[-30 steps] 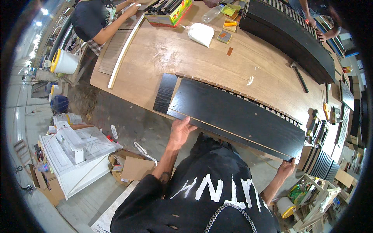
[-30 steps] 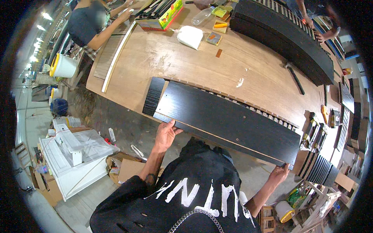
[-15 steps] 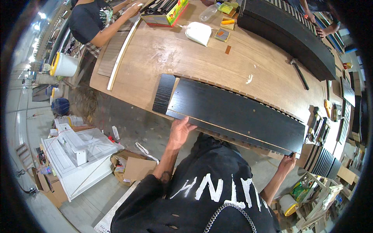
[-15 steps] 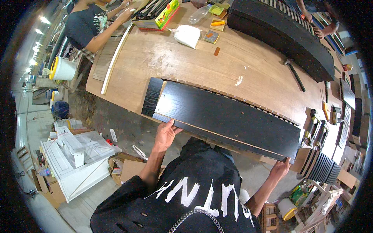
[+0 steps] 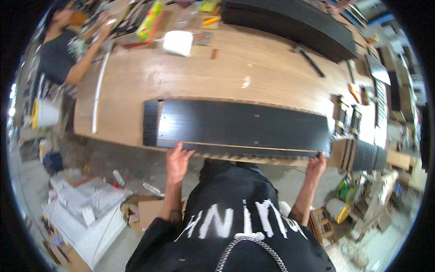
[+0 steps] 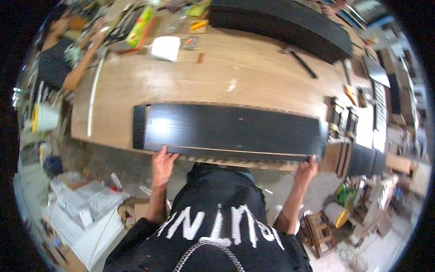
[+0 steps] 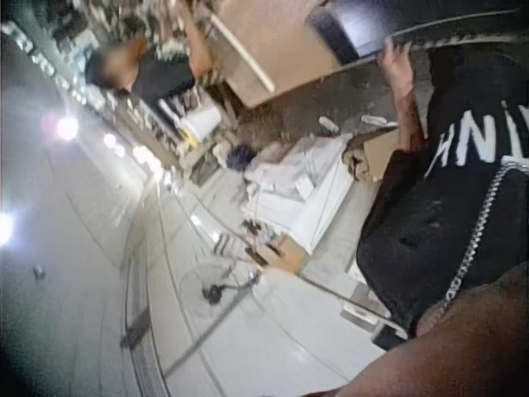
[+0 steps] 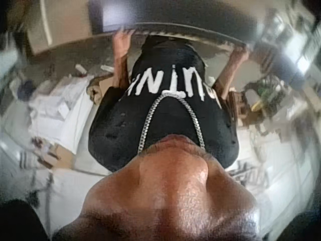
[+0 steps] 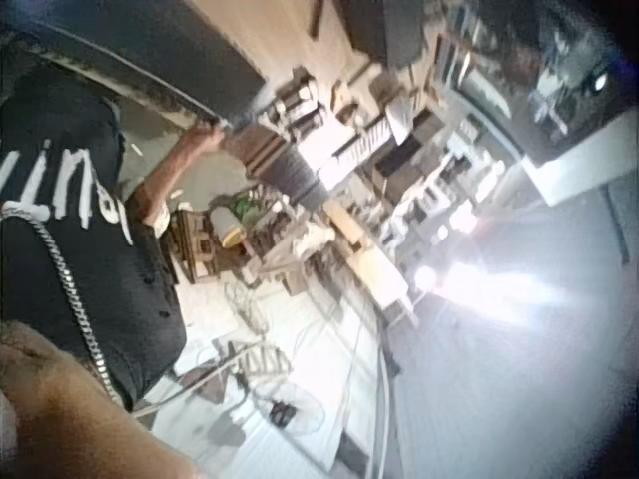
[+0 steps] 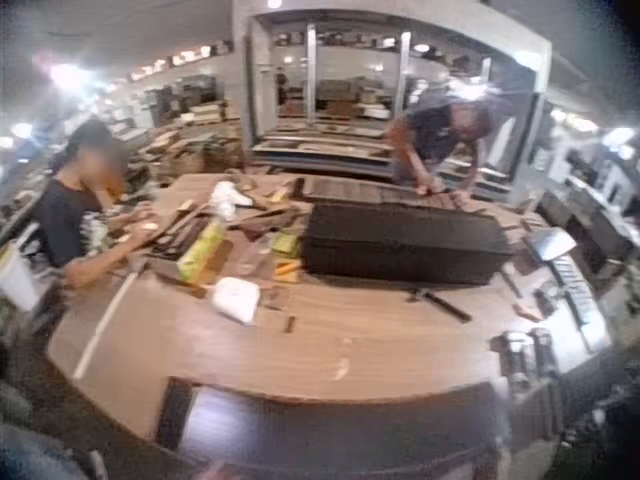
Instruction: The person marks a wood panel with a marker, aligns it with a wooden slatted component, and secures it using a pneumatic nail gun.
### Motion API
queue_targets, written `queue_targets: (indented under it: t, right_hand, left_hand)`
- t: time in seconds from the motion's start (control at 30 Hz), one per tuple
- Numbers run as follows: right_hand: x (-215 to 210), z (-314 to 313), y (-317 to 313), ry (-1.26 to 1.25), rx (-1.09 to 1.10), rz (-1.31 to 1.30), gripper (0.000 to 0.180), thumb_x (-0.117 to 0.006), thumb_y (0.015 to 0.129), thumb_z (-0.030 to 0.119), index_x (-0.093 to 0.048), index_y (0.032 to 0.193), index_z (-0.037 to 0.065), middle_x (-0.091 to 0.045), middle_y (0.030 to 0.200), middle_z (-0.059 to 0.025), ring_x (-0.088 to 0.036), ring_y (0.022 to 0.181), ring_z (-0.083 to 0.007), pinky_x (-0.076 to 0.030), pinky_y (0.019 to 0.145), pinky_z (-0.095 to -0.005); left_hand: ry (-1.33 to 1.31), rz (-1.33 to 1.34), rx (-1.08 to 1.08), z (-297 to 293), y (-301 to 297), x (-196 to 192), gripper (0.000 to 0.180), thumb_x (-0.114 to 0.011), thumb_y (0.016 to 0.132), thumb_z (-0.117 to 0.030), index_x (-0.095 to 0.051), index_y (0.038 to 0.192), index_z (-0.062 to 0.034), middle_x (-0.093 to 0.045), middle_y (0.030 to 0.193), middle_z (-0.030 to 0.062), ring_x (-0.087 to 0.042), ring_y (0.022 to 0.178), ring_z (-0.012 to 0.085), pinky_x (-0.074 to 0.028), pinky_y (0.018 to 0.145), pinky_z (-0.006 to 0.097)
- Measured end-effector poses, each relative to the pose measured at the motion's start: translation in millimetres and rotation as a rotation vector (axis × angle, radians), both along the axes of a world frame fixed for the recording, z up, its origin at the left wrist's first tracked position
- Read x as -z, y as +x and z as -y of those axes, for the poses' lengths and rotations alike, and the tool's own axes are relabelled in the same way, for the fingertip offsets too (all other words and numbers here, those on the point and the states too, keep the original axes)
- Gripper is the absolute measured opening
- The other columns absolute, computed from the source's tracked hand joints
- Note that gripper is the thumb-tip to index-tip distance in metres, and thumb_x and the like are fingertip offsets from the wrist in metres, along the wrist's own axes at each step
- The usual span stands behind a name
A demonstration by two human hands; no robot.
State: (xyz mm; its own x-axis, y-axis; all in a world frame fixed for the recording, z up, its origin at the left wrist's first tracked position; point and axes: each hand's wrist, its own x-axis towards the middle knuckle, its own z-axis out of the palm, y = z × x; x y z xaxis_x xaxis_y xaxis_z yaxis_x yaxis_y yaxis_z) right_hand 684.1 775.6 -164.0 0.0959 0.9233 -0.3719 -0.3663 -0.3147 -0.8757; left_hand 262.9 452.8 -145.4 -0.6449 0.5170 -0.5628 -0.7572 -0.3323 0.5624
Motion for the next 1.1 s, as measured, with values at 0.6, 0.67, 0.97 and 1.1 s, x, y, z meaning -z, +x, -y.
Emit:
queue_targets:
  t: [0.6, 0.67, 0.97, 1.1]
  right_hand:
    - [-5, 10, -34, -0.022, 0.054, -0.082, 0.033, -0.054, 0.097, 0.016, -0.049, 0.129, 0.011, -0.058, 0.118, -0.0025, -0.059, 0.100, -0.0173, -0.047, 0.086, -0.0382]
    - [-1, 8, -32, -0.027, 0.061, -0.079, 0.033, -0.054, 0.097, 0.016, -0.049, 0.129, 0.011, -0.058, 0.118, -0.0023, -0.059, 0.100, -0.0172, -0.048, 0.086, -0.0379]
    - [10, 0, -31, -0.016, 0.026, -0.101, 0.030, -0.054, 0.097, 0.016, -0.050, 0.127, 0.010, -0.060, 0.116, -0.0034, -0.061, 0.100, -0.0181, -0.052, 0.083, -0.0365]
    - [11, 0, -33, -0.019, 0.042, -0.115, 0.029, -0.053, 0.098, 0.016, -0.050, 0.126, 0.010, -0.061, 0.115, -0.0041, -0.062, 0.099, -0.0191, -0.053, 0.082, -0.0367]
  left_hand:
    - [0.078, -0.093, 0.045, 26, -10, 25, 0.029, -0.053, 0.096, -0.011, -0.053, 0.123, -0.0015, -0.060, 0.119, 0.0124, -0.062, 0.105, 0.0230, -0.057, 0.087, 0.042]
    - [0.078, -0.095, 0.036, 22, -8, 22, 0.028, -0.053, 0.096, -0.011, -0.054, 0.122, -0.0012, -0.061, 0.119, 0.0126, -0.062, 0.105, 0.0232, -0.057, 0.087, 0.042]
    - [0.115, -0.097, 0.077, 20, -8, 19, 0.021, -0.053, 0.096, -0.013, -0.060, 0.114, -0.0026, -0.063, 0.116, 0.0096, -0.061, 0.106, 0.0217, -0.056, 0.087, 0.039]
    - [0.080, -0.101, 0.046, 20, -8, 21, 0.027, -0.053, 0.096, -0.011, -0.054, 0.121, -0.0012, -0.061, 0.117, 0.0130, -0.062, 0.104, 0.0234, -0.058, 0.086, 0.042]
